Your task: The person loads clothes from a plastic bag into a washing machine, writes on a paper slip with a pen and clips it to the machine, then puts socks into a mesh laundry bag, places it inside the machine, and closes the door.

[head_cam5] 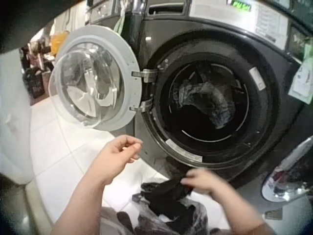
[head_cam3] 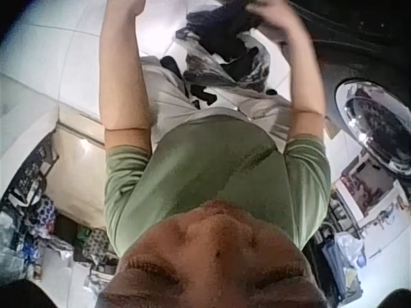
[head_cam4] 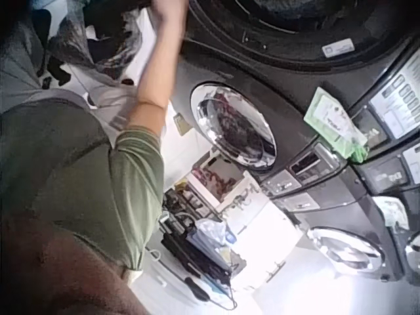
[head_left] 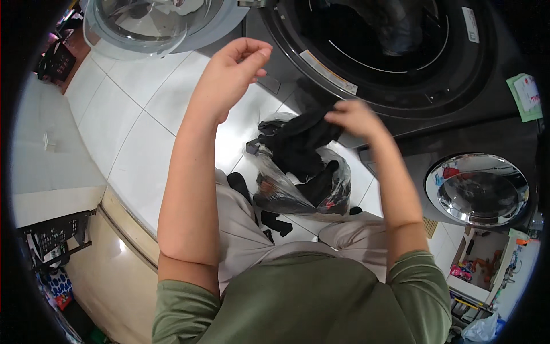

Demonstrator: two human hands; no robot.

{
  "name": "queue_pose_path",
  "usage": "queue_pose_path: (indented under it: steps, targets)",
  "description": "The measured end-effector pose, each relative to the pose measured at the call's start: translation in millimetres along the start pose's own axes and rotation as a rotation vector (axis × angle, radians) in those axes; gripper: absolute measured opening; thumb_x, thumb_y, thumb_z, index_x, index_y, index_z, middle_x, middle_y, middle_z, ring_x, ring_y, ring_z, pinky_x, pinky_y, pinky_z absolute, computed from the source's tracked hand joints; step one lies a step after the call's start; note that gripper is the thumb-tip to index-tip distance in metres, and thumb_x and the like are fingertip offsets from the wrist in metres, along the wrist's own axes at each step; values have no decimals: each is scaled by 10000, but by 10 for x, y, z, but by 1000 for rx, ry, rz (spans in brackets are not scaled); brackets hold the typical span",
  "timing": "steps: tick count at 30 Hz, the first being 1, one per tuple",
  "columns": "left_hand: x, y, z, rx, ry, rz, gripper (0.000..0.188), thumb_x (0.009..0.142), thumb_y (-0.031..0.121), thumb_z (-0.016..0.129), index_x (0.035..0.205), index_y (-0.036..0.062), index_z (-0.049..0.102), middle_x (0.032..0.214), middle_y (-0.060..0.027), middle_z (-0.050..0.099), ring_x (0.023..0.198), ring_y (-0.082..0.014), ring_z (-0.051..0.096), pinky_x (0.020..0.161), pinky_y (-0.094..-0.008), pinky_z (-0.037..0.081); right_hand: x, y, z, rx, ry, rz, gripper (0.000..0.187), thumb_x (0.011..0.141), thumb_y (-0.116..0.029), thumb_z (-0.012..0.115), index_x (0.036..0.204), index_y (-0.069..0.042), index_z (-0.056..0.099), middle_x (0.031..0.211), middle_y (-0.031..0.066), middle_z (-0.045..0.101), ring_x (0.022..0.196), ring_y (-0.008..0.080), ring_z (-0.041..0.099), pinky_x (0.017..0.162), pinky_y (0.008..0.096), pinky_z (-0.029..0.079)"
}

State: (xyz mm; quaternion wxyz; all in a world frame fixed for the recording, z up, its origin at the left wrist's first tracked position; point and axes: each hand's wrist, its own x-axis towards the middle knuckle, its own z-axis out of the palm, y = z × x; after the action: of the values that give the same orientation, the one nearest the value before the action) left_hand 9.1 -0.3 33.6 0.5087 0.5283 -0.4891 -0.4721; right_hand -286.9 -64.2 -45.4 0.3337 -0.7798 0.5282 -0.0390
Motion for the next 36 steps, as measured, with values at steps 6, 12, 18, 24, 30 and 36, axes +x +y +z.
queue_pose_path:
  steps: [6,12,18,24,30,36]
  targets:
    - [9,-234,314,415,-416,215,944,647,471,822,1365,6,424,1341,-259,447,1270,-343,440,1050,-386,366,-696,-1134,-1353,721,477,-298,249,868,-220,677,996,-13,629,890,-13,617,859,68,566,704,237,462]
    - [20,-82,623,197,-484,-56,729,747,241,774,1335,-24,435,1225,-222,566,1098,-304,589,938,-360,469,-1006,-1479,-1993,845,696,-843,252,979,-214,519,1158,-43,568,1066,43,652,903,152,630,785,302,495]
    - [-43,46,362,-727,-23,187,401,952,301,513,1257,42,522,1205,-111,599,1013,-266,615,832,-411,525,-811,-787,-1793,748,836,-575,516,856,-227,699,1274,-11,487,1144,91,612,961,146,613,813,340,516]
    - [-278,152,526,-885,-468,220,351,874,68,531,1217,-6,540,1174,-105,620,1093,-218,589,930,-339,473,-165,-964,-34,33,491,-869,688,700,-97,789,1320,-38,496,1327,155,528,1262,245,461,1032,347,387]
    - [-58,162,287,-230,74,96,485,848,329,675,1173,-15,566,1111,-76,609,1006,-157,573,858,-280,444,569,-918,-1388,1147,669,286,293,934,-128,522,1187,19,539,1147,169,615,995,291,616,826,355,499]
    - [7,58,138,-127,108,98,398,909,316,603,1195,40,591,1199,-67,589,1042,-189,590,895,-320,456,305,-373,-544,-7,989,-339,225,852,-183,660,1049,-77,636,975,97,657,940,184,605,783,311,499]
